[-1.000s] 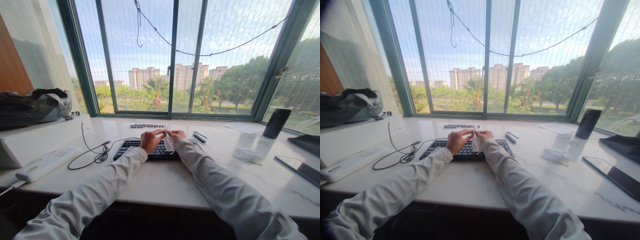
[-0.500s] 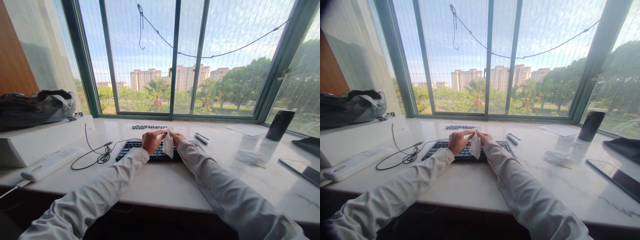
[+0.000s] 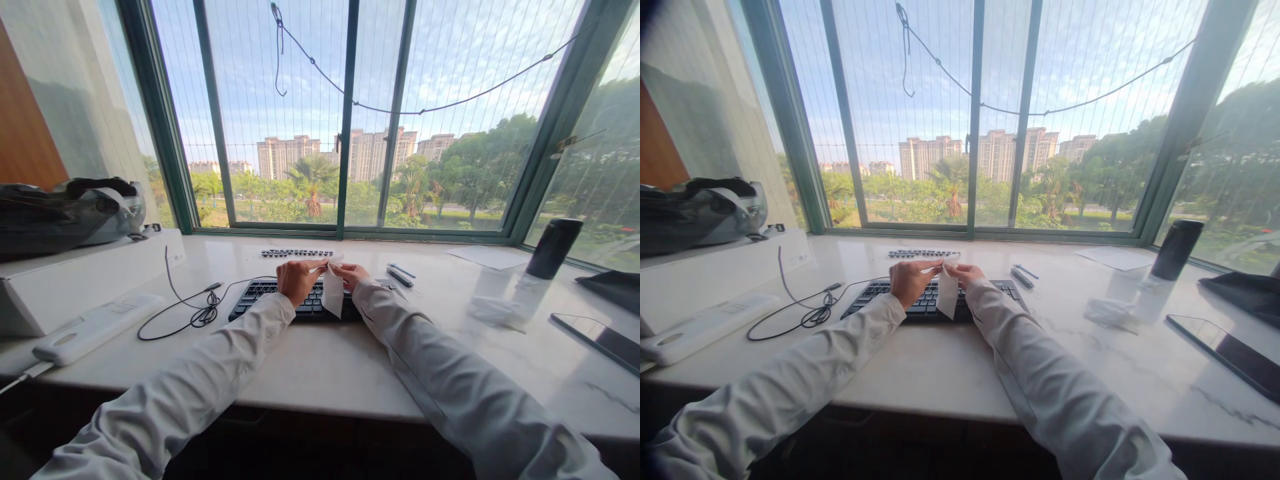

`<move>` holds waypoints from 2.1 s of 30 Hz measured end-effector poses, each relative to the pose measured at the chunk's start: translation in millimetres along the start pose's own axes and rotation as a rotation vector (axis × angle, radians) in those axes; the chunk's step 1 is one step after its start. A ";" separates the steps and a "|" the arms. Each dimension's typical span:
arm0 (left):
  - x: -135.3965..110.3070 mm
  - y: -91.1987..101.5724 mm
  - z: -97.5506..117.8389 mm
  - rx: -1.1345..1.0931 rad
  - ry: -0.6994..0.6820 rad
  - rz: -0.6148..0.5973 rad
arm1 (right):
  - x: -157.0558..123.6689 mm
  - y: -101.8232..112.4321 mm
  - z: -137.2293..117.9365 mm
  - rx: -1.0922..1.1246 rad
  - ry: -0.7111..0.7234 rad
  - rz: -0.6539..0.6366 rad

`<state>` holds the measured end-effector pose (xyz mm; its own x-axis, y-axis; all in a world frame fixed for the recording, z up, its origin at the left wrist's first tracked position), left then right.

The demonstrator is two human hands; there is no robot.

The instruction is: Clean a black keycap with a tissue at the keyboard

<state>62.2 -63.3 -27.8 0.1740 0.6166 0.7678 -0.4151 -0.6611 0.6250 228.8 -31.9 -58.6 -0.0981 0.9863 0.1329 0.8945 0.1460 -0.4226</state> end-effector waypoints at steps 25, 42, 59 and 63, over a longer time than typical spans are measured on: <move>1.2 -8.0 -1.8 -0.066 -0.037 -0.067 | -3.3 -5.2 -4.3 -0.015 -0.081 0.173; 0.4 -12.7 -4.8 -0.035 -0.002 -0.074 | 2.2 0.1 -0.5 -0.194 0.079 0.134; 2.3 -2.4 1.1 -0.095 0.013 -0.041 | 1.2 -3.2 3.4 -0.070 -0.033 0.128; 3.0 -6.2 -2.6 -0.131 -0.061 -0.076 | -1.9 -4.8 2.2 -0.117 -0.028 0.117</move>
<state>63.0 -56.3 -29.8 0.2616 0.6333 0.7283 -0.5107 -0.5495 0.6612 223.7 -34.3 -58.8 -0.0006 0.9980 0.0632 0.9450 0.0213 -0.3264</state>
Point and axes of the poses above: each hand's wrist, its own x-axis towards the middle knuckle, its own y-axis out of the back of the hand, z = x × y, the point moved 1 cm from there along x, towards the middle knuckle, and after that the axes turned 12 degrees about x, right-handed, at the moved point
